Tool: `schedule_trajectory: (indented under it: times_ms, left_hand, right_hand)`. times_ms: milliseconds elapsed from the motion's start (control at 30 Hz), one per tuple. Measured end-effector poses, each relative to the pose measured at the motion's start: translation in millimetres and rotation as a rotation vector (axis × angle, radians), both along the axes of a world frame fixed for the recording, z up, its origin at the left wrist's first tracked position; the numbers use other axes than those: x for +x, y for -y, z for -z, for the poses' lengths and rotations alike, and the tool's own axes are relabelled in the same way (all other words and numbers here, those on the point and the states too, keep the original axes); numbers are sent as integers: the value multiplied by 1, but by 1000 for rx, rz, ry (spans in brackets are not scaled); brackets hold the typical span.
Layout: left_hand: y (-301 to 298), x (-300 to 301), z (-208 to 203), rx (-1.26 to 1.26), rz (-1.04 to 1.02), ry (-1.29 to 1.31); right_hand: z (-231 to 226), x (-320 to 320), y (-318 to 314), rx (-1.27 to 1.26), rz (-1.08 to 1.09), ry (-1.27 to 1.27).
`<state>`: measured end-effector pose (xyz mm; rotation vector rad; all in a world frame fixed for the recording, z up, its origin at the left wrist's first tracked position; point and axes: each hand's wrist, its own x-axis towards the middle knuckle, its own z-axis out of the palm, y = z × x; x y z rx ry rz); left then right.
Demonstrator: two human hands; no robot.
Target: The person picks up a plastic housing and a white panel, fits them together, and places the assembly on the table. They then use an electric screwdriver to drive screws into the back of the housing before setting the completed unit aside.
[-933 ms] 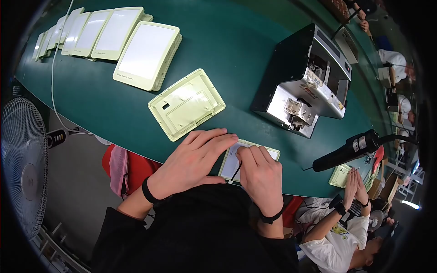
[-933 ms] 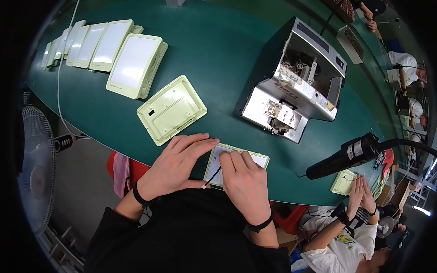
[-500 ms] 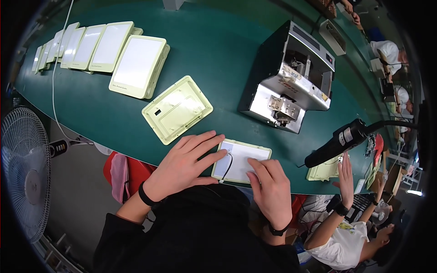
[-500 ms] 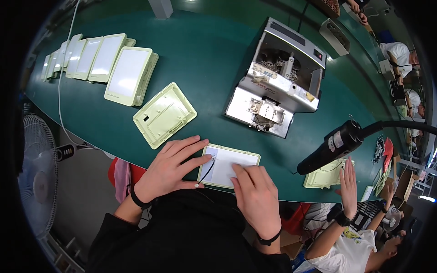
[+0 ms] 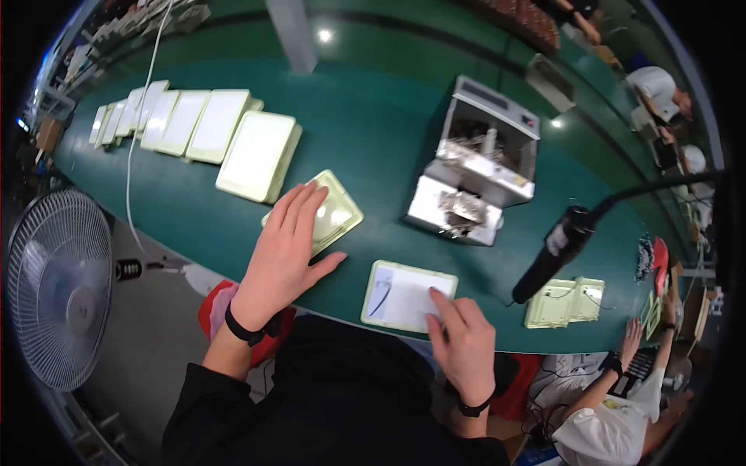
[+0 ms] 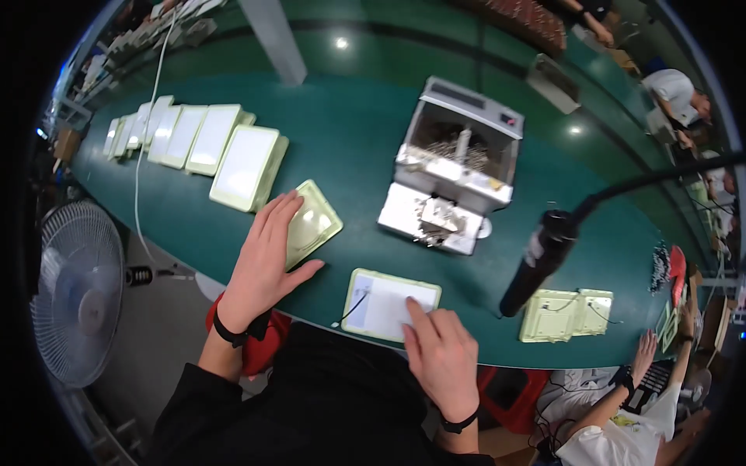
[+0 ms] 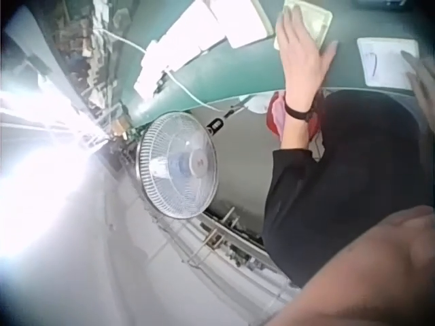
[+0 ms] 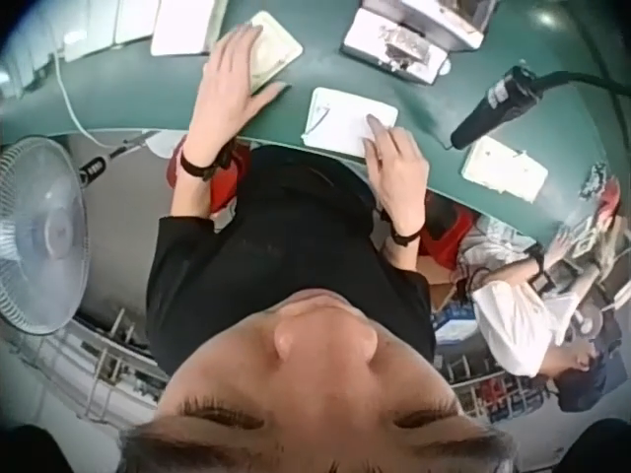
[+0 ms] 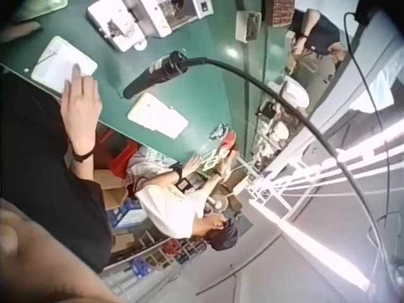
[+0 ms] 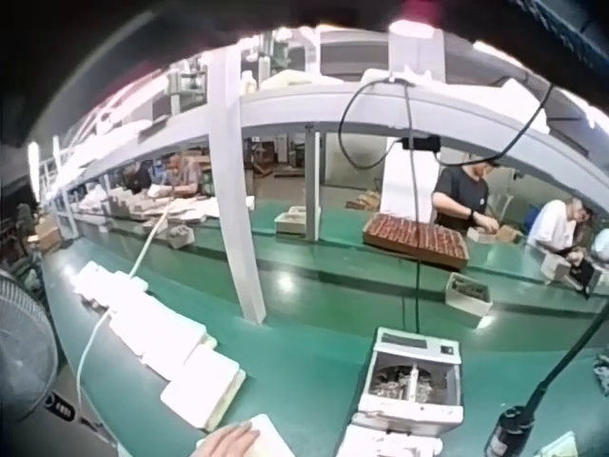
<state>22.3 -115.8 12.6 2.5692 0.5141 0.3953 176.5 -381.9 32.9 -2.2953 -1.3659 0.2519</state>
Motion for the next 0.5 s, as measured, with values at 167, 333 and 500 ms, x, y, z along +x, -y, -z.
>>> schedule_trajectory:
  times_ms: [167, 333, 500]
  left_hand:
    - [0, 4, 15, 222, -106, -160]
    - [4, 4, 16, 123, -129, -87]
    - [12, -1, -13, -16, -108, 59]
  right_hand:
    - [5, -9, -2, 130, -74, -58]
    - [7, -13, 7, 228, -116, -70]
    - [-8, -8, 4, 310, -104, -162]
